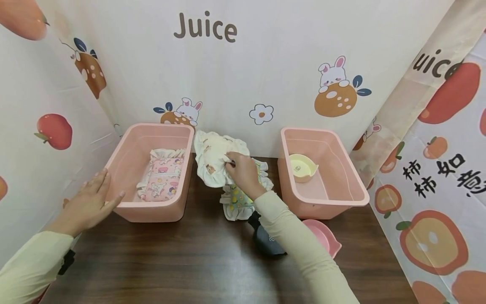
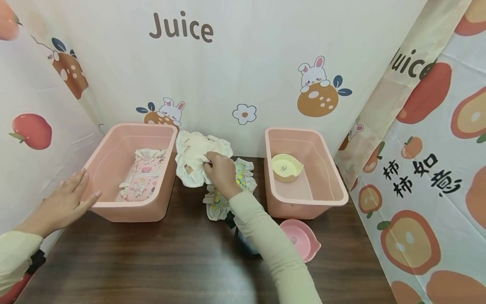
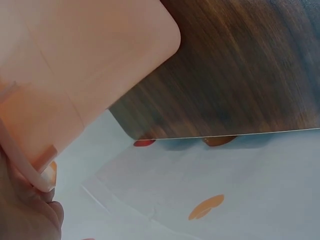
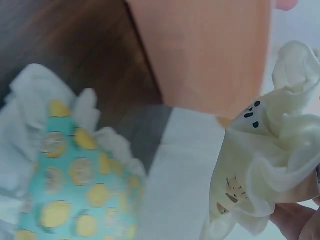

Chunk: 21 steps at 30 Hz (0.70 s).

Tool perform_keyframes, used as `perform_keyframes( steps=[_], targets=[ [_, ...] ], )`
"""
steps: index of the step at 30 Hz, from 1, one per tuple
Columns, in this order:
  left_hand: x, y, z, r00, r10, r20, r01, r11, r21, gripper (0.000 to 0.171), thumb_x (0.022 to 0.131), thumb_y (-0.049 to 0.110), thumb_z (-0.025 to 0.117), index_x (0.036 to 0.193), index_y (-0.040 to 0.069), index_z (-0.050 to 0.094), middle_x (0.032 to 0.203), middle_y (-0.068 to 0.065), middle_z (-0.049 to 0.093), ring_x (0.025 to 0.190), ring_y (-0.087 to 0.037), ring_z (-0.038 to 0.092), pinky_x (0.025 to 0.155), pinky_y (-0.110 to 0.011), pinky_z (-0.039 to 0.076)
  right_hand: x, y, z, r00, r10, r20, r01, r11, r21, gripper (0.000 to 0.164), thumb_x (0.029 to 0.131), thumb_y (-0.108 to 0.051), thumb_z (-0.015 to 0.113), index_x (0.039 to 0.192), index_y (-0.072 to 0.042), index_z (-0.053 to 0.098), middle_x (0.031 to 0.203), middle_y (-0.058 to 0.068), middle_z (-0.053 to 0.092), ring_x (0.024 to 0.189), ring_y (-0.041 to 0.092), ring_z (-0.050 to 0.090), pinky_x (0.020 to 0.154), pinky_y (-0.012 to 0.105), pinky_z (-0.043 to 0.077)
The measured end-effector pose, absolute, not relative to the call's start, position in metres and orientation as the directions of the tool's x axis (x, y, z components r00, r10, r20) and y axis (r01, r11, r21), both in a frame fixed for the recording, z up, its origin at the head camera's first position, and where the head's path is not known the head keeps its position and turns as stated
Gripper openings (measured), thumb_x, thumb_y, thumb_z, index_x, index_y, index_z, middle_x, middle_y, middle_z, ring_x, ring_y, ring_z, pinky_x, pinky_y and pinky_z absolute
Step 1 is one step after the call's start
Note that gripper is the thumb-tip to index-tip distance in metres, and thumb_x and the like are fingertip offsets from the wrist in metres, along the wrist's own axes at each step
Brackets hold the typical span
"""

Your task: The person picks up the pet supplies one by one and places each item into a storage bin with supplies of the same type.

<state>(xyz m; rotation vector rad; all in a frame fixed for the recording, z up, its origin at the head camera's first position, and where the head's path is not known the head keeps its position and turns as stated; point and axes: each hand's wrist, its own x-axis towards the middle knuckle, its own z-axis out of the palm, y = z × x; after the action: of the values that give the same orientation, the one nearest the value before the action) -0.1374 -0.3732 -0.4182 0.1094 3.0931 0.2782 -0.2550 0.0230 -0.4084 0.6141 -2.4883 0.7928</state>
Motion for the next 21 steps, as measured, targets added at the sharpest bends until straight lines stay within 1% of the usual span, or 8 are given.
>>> perform_keyframes(
  steps=[3,4,6,7,8,10,13,21],
  targets=[
    [-0.138,-0.373,-0.418,-0.997,0.064,-0.041,0.056,0.982,0.178,0.087,0.097,0.056,0.034,0.149,-0.008,0.004,0.154,-0.032,0.003,0.132,-0.061,0.017,0.089,-0.084,0.016,-0.255,0.018,-0.393,-0.783,-0.269,0.561,-0.548,0.724,-0.418,0.026,0.084,-0.006,0.063,0.106,-0.013,0.075,0.108,0.004,0.072,0.074,0.014,0.070,0.052,0.025,0.050],
    [-0.139,-0.373,-0.417,-0.997,0.060,-0.049,0.050,0.983,0.176,0.087,0.097,0.056,0.034,0.149,-0.007,0.003,0.154,-0.032,0.003,0.131,-0.061,0.017,0.087,-0.085,0.015,-0.255,0.016,-0.388,-0.777,-0.272,0.567,-0.554,0.722,-0.414,0.026,0.084,-0.006,0.063,0.106,-0.013,0.075,0.109,0.004,0.072,0.074,0.014,0.070,0.051,0.025,0.049],
    [-0.140,-0.373,-0.417,-0.997,0.071,-0.041,0.063,0.982,0.180,0.087,0.097,0.056,0.034,0.149,-0.007,0.003,0.154,-0.032,0.003,0.133,-0.059,0.017,0.092,-0.082,0.016,-0.255,0.012,-0.379,-0.768,-0.282,0.575,-0.566,0.719,-0.403,0.027,0.084,-0.006,0.062,0.107,-0.013,0.075,0.109,0.003,0.072,0.075,0.015,0.071,0.051,0.026,0.048],
    [-0.141,-0.372,-0.417,-0.996,0.079,-0.029,0.072,0.980,0.186,0.086,0.098,0.055,0.035,0.149,-0.008,0.004,0.154,-0.032,0.003,0.134,-0.058,0.016,0.095,-0.080,0.016,-0.255,0.009,-0.376,-0.763,-0.287,0.579,-0.572,0.718,-0.398,0.028,0.084,-0.006,0.062,0.108,-0.013,0.074,0.109,0.003,0.072,0.079,0.015,0.071,0.053,0.025,0.049],
    [-0.141,-0.373,-0.417,-0.996,0.087,-0.024,0.080,0.978,0.192,0.086,0.098,0.054,0.035,0.149,-0.008,0.005,0.154,-0.032,0.003,0.134,-0.058,0.015,0.098,-0.078,0.015,-0.254,0.007,-0.373,-0.758,-0.295,0.581,-0.580,0.713,-0.394,0.028,0.084,-0.006,0.062,0.109,-0.013,0.074,0.110,0.003,0.072,0.077,0.015,0.071,0.052,0.026,0.049],
    [-0.140,-0.373,-0.418,-0.995,0.100,-0.007,0.096,0.974,0.203,0.085,0.098,0.053,0.035,0.148,-0.010,0.006,0.154,-0.033,0.004,0.135,-0.057,0.014,0.105,-0.073,0.013,-0.253,0.001,-0.368,-0.751,-0.310,0.583,-0.592,0.708,-0.385,0.029,0.084,-0.007,0.062,0.110,-0.014,0.074,0.110,0.002,0.071,0.076,0.014,0.070,0.054,0.027,0.049],
    [-0.139,-0.374,-0.419,-0.993,0.120,0.021,0.122,0.968,0.218,0.083,0.099,0.051,0.036,0.148,-0.011,0.009,0.153,-0.034,0.006,0.137,-0.055,0.012,0.111,-0.066,0.009,-0.249,-0.007,-0.362,-0.742,-0.334,0.581,-0.609,0.698,-0.377,0.029,0.085,-0.009,0.062,0.111,-0.013,0.073,0.112,0.002,0.071,0.082,0.015,0.071,0.059,0.029,0.052],
    [-0.137,-0.372,-0.418,-0.992,0.122,0.033,0.126,0.968,0.215,0.082,0.099,0.049,0.037,0.147,-0.012,0.011,0.153,-0.034,0.007,0.138,-0.055,0.012,0.109,-0.067,0.013,-0.242,-0.033,-0.350,-0.726,-0.408,0.554,-0.646,0.681,-0.345,0.027,0.086,-0.013,0.065,0.111,-0.014,0.073,0.116,-0.001,0.069,0.094,0.015,0.070,0.069,0.032,0.055]
  ],
)
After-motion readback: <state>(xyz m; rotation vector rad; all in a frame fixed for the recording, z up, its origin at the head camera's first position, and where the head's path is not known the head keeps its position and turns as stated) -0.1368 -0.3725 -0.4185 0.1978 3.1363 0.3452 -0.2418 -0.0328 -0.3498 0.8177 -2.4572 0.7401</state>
